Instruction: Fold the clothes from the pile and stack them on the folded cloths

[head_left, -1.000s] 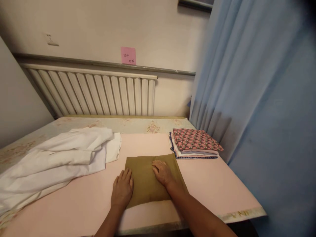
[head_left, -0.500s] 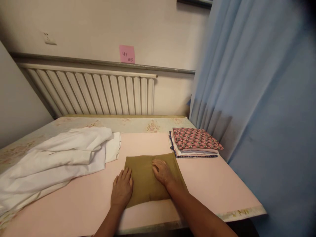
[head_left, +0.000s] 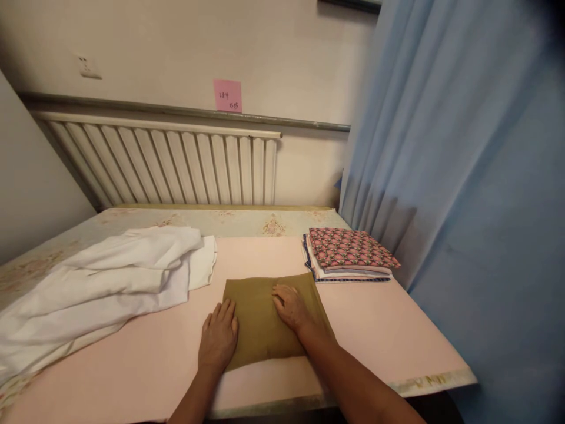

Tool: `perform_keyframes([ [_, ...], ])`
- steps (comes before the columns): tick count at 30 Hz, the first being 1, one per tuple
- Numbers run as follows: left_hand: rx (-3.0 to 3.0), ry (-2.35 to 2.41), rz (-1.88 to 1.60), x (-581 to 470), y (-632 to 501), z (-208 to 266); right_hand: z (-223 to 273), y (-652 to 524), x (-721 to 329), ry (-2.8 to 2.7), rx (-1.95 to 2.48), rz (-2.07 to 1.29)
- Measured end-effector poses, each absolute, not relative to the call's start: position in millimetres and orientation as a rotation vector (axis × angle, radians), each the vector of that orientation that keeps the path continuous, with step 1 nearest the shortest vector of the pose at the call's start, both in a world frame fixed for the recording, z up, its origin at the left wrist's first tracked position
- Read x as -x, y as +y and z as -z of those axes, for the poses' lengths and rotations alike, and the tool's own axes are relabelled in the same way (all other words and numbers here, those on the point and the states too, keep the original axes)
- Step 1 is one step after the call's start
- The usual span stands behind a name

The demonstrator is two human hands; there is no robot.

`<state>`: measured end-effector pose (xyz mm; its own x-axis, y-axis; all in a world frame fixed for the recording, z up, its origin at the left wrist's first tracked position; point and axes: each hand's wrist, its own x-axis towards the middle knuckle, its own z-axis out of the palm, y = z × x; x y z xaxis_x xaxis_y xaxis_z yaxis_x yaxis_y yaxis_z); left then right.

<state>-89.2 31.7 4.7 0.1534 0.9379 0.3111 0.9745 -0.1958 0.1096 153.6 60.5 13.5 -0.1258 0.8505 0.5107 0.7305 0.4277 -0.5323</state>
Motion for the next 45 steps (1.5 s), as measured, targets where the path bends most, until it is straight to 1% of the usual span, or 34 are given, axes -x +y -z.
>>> perform_keyframes([
  [14,2.307,-1.917,0.501,90.7,33.5,-0.2,-9.8,61.4,-154.9,-1.895,1.349,-0.200],
  [31,2.303,-1.929,0.495,89.8,32.9,0.8,-23.1,55.0,-151.4,-1.992,1.409,-0.171],
  [39,2.304,-1.922,0.489,90.0,32.4,-2.3,-20.3,54.4,-150.8,-1.993,1.609,-0.029],
  [45,2.306,-1.924,0.472,89.6,31.3,-3.4,-8.2,60.7,-174.2,-2.022,1.671,0.033],
])
